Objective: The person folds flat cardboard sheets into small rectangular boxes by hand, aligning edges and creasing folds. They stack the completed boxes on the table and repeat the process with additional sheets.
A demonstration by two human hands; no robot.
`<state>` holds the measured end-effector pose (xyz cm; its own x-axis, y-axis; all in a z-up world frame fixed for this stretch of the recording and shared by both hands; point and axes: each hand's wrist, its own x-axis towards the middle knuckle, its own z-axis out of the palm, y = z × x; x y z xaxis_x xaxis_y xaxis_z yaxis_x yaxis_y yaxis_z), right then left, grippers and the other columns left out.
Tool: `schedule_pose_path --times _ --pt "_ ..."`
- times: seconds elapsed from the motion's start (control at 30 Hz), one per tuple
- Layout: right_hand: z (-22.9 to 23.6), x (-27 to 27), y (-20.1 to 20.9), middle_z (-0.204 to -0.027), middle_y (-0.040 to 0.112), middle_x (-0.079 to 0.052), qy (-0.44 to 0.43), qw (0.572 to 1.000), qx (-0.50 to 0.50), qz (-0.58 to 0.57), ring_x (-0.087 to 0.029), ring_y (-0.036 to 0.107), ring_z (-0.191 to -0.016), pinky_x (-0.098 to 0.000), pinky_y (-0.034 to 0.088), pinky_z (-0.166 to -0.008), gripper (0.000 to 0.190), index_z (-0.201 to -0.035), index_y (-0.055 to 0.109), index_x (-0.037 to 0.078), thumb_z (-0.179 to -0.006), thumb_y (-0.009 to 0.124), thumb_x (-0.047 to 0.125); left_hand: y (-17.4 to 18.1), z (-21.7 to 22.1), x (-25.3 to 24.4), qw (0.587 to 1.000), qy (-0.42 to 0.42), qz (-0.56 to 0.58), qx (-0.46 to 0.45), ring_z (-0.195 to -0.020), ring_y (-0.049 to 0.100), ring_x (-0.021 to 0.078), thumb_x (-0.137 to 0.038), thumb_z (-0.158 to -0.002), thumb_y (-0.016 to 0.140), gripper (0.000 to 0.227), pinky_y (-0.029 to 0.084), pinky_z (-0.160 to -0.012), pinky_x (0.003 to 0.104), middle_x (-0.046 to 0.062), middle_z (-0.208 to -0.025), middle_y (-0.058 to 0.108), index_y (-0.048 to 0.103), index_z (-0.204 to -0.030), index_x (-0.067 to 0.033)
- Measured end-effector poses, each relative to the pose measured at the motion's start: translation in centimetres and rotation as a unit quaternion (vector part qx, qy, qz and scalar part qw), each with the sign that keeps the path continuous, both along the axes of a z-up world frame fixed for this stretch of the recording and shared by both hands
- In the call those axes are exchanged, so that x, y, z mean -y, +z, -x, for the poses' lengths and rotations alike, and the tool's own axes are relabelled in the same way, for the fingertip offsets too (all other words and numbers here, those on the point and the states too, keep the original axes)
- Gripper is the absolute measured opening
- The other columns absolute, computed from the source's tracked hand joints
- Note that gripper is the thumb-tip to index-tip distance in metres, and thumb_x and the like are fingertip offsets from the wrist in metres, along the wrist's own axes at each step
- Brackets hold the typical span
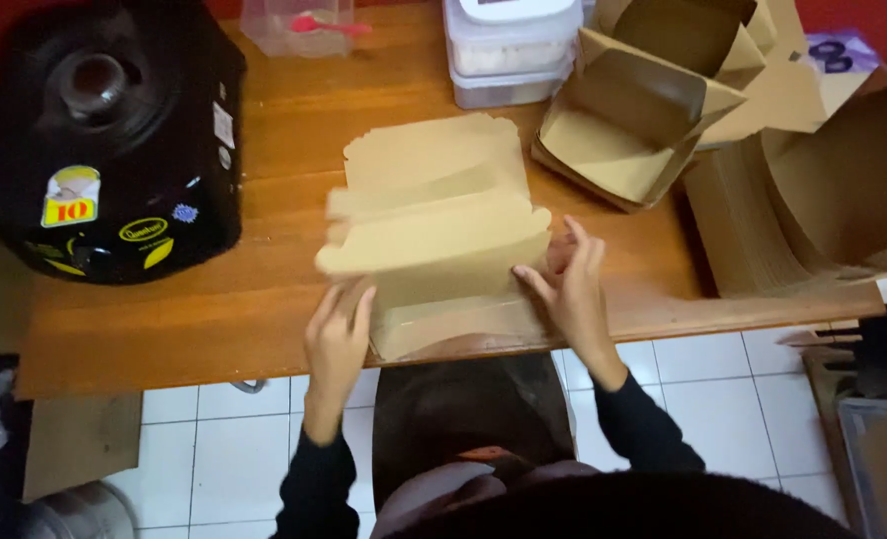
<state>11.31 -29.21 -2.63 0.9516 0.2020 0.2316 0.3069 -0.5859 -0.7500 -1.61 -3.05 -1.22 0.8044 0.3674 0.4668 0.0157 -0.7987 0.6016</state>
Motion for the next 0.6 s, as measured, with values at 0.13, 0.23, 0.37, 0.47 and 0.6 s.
schedule_pose_path --times 0.13,0.23,0.37,0.47,0.6 --pt "2.1 -0.1 -5.1 -0.14 0.025 -0.018 0.015 0.966 0.169 -0.196 -0.026 0.055 -0.095 -0.0279 0.054 -0.071 0.095 -0.148 0.025 0.007 -0.075 0.086 -0.001 -3.0 3.1 1.5 0.929 0.152 -0.311 0.13 -0.071 0.063 0.016 -0.027 -0.092 0.075 0.009 0.054 -0.066 0.025 0.004 -0.095 0.068 0.077 -0.095 -0.019" --pt "3.6 0.5 -6.2 -0.132 0.027 -0.031 0.087 0.898 0.387 -0.188 -0.035 0.059 -0.08 -0.04 0.059 -0.065 0.125 -0.152 0.017 0.032 -0.06 0.09 -0.011 -3.1 2.1 5.0 0.914 0.036 -0.352 0.199 -0.076 0.066 0.0238 -0.012 -0.091 0.067 0.011 0.052 -0.063 0.029 0.01 -0.099 0.069 0.075 -0.093 -0.0191" --pt "4.5 2.1 -5.8 -0.121 0.058 -0.012 0.153 0.913 0.378 0.007 -0.028 0.063 -0.089 -0.0392 0.052 -0.078 0.032 -0.112 0.076 0.022 -0.082 0.074 0.013 -5.5 -0.5 9.1 0.903 -0.066 -0.418 0.066 -0.07 0.054 0.0265 -0.007 -0.096 0.053 0.019 0.047 -0.062 0.035 0.009 -0.08 0.056 0.069 -0.105 -0.0088" --pt "4.0 3.0 -5.1 -0.117 0.067 -0.006 0.169 0.926 0.321 0.101 -0.024 0.065 -0.09 -0.0354 0.052 -0.075 0.033 -0.114 0.074 0.018 -0.083 0.071 0.007 -6.5 -2.5 10.6 0.896 -0.122 -0.427 0.011 -0.074 0.052 0.0299 -0.005 -0.096 0.048 0.027 0.045 -0.066 0.038 0.013 -0.08 0.052 0.066 -0.116 -0.001" --pt "4.3 4.1 -3.9 -0.119 0.071 0.001 0.153 0.935 0.29 0.138 -0.02 0.067 -0.093 -0.0317 0.052 -0.074 0.029 -0.111 0.073 0.016 -0.083 0.072 0.01 -10.2 -3.5 10.7 0.915 -0.15 -0.375 -0.011 -0.09 0.057 0.0296 -0.017 -0.098 0.049 0.027 0.046 -0.069 0.037 0.012 -0.093 0.054 0.063 -0.118 -0.0052"
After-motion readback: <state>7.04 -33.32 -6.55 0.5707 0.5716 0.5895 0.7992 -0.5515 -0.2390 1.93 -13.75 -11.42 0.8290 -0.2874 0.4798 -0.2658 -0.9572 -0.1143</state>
